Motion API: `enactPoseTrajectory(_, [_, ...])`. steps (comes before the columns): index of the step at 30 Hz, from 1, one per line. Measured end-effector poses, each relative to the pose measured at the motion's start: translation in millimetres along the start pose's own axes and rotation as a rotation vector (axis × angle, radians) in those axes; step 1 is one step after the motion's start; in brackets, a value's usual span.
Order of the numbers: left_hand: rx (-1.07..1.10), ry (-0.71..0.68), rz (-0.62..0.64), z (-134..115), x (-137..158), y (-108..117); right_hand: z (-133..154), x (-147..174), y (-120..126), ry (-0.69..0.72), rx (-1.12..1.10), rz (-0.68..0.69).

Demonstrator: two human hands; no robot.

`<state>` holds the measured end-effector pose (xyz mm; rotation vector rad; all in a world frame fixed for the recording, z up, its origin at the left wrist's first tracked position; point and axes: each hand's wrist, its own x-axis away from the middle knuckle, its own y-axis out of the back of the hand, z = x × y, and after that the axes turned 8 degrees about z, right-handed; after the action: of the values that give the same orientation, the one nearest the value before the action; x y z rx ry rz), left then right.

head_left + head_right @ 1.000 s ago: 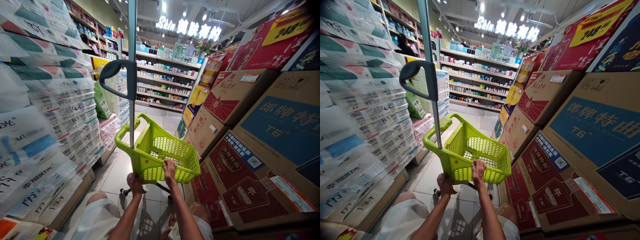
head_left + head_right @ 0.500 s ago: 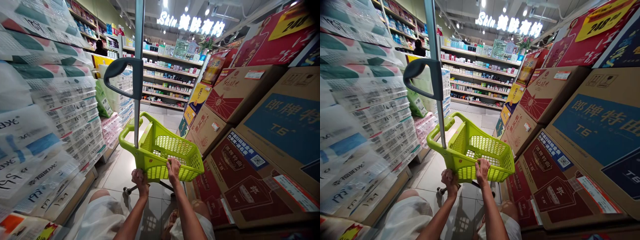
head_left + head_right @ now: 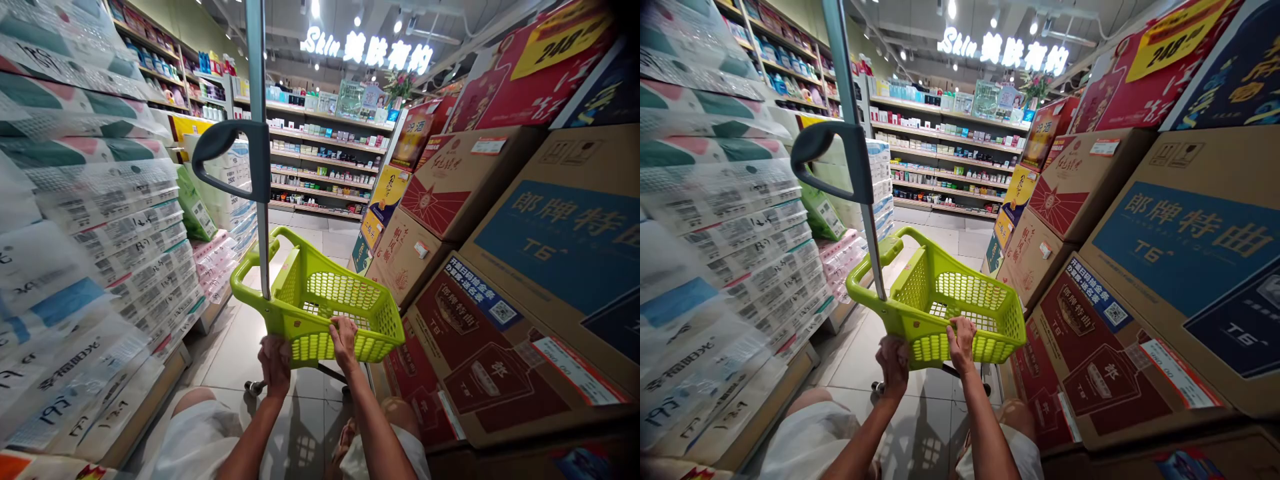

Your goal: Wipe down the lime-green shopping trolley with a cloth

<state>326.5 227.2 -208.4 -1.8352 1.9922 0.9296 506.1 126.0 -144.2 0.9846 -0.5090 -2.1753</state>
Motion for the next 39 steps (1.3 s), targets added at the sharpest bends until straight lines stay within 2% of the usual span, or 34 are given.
enactPoseTrajectory(3, [-0.043,-0.146,-0.122,-16,-53,6,0,-1,2,0.01,-0.012,-0.026])
enactPoseTrajectory(5, [-0.046,-0.19,-0.161,-30,-92,9,2,0,4,0.018,-0.011,-0.042])
enactPoseTrajectory(7, [-0.078,-0.203,-0.174,-40,-111,11,4,1,5,0.023,-0.008,-0.046])
enactPoseTrajectory(9, [-0.155,-0.247,-0.134,-40,-103,12,6,2,5,0.02,-0.012,-0.038])
enactPoseTrajectory(12, [-0.258,-0.346,-0.007,-30,-65,16,6,3,5,0.018,-0.036,-0.024])
enactPoseTrajectory(14, [-0.266,-0.363,0.024,-29,-55,22,4,3,5,0.023,-0.054,-0.014])
enactPoseTrajectory(16, [-0.226,-0.341,-0.035,-40,-69,29,2,3,7,0.021,-0.061,-0.002])
enactPoseTrajectory(18, [-0.161,-0.314,-0.111,-59,-102,37,1,4,8,0.01,-0.056,0.009])
enactPoseTrajectory(21, [-0.102,-0.333,-0.114,-84,-153,47,7,7,7,-0.007,-0.022,0.023])
enactPoseTrajectory(23, [-0.067,-0.351,-0.094,-88,-171,50,17,8,3,-0.017,0.02,0.043])
enactPoseTrajectory(26, [-0.065,-0.262,-0.09,-80,-173,48,37,5,1,-0.009,0.118,0.112])
enactPoseTrajectory(30, [-0.184,-0.09,-0.041,-65,-154,44,54,-3,12,0.055,0.36,0.392])
enactPoseTrajectory(33, [-0.274,-0.099,0.055,-57,-151,41,55,-3,23,-0.063,0.525,0.558])
enactPoseTrajectory(36, [-0.367,-0.091,0.102,-56,-168,37,59,2,23,-0.108,0.559,0.609])
enactPoseTrajectory(39, [-0.535,0.032,0.125,-63,-190,36,74,7,14,-0.075,0.526,0.624])
